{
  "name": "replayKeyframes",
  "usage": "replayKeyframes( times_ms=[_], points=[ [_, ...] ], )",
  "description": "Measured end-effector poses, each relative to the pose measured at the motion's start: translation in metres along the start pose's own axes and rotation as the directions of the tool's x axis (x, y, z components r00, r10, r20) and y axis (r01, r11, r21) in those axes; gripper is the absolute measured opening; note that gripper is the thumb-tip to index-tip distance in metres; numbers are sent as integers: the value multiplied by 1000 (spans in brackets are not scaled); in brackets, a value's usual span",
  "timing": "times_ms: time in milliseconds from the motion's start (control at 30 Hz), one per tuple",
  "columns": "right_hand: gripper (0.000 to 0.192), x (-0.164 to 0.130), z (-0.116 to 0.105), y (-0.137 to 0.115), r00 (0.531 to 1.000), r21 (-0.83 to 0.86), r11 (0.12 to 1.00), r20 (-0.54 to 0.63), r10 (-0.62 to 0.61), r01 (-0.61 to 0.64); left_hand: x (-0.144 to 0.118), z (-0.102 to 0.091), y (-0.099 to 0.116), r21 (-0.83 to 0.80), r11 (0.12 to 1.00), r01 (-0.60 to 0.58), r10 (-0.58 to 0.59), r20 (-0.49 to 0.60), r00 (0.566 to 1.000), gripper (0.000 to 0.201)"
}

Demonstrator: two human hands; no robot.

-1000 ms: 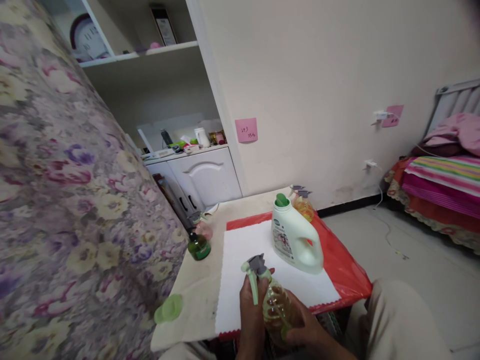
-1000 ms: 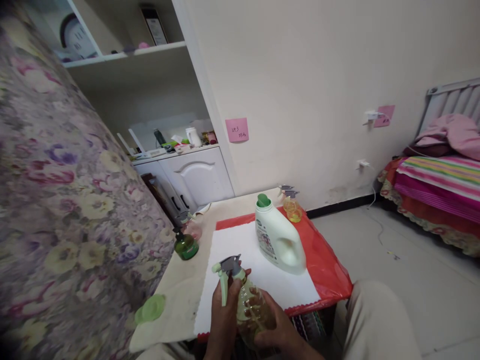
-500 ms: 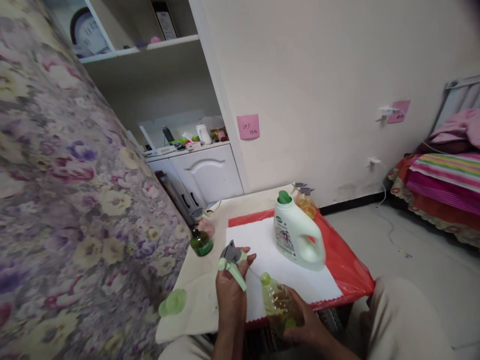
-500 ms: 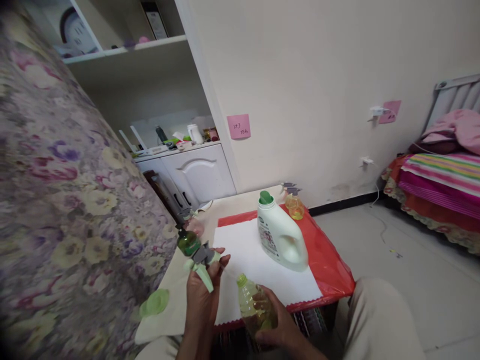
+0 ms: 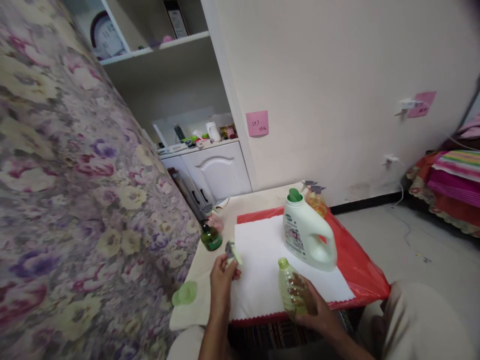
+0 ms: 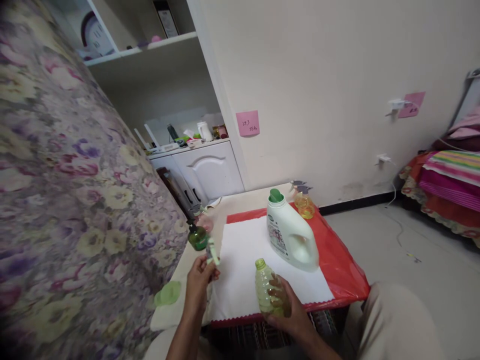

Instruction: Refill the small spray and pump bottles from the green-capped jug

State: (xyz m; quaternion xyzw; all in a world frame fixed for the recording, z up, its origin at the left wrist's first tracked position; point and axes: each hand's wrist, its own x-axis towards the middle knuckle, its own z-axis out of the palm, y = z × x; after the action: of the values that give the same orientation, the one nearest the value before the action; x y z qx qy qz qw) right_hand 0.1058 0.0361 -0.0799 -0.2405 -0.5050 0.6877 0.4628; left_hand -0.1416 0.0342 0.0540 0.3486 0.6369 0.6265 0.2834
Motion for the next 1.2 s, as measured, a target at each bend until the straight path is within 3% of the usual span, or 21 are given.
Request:
replayKeyframes(
  times_ms=[100, 200, 367, 567, 800, 933, 1033, 1100, 1200],
  points=[
    [88, 3, 4, -6, 1000, -37, 999, -29, -4, 3, 3, 3, -35, 170, 984, 58, -56, -18, 998, 45],
    [92, 9, 8, -11, 998, -81, 997, -60, -17, 12, 12, -1, -57, 359, 930, 83, -69, -52, 996, 36],
    [92, 25, 13, -10, 998, -190, 982, -57, -23, 11, 29, -14, -69, 636, 768, 84, -28, -97, 995, 29],
    [84, 43, 26, -9, 993, -277, 958, -73, -92, 69, 25, -11, -76, 770, 634, 72, 9, -100, 995, 28],
    [87, 54, 29, 3, 970, -481, 875, -236, -65, -58, 18, -20, -81, 797, 604, 11, 39, -44, 998, 54],
    [88, 54, 30, 6, 968, -509, 860, -234, -95, -39, 0, -18, -82, 748, 647, -148, 288, -60, 956, 46],
    [87, 58, 32, 2, 961, -516, 857, -235, -143, 1, -21, 5, -78, 563, 777, -281, 329, 17, 944, 39],
    [86, 62, 34, 2, 953, -539, 842, -242, -182, 24, -34, 28, -77, 425, 855, -297, 271, 121, 955, 40],
    [77, 67, 34, 9, 948, -582, 811, -227, -223, 52, -42, 57, -81, 302, 906, -298, 226, 251, 941, 57]
  ],
)
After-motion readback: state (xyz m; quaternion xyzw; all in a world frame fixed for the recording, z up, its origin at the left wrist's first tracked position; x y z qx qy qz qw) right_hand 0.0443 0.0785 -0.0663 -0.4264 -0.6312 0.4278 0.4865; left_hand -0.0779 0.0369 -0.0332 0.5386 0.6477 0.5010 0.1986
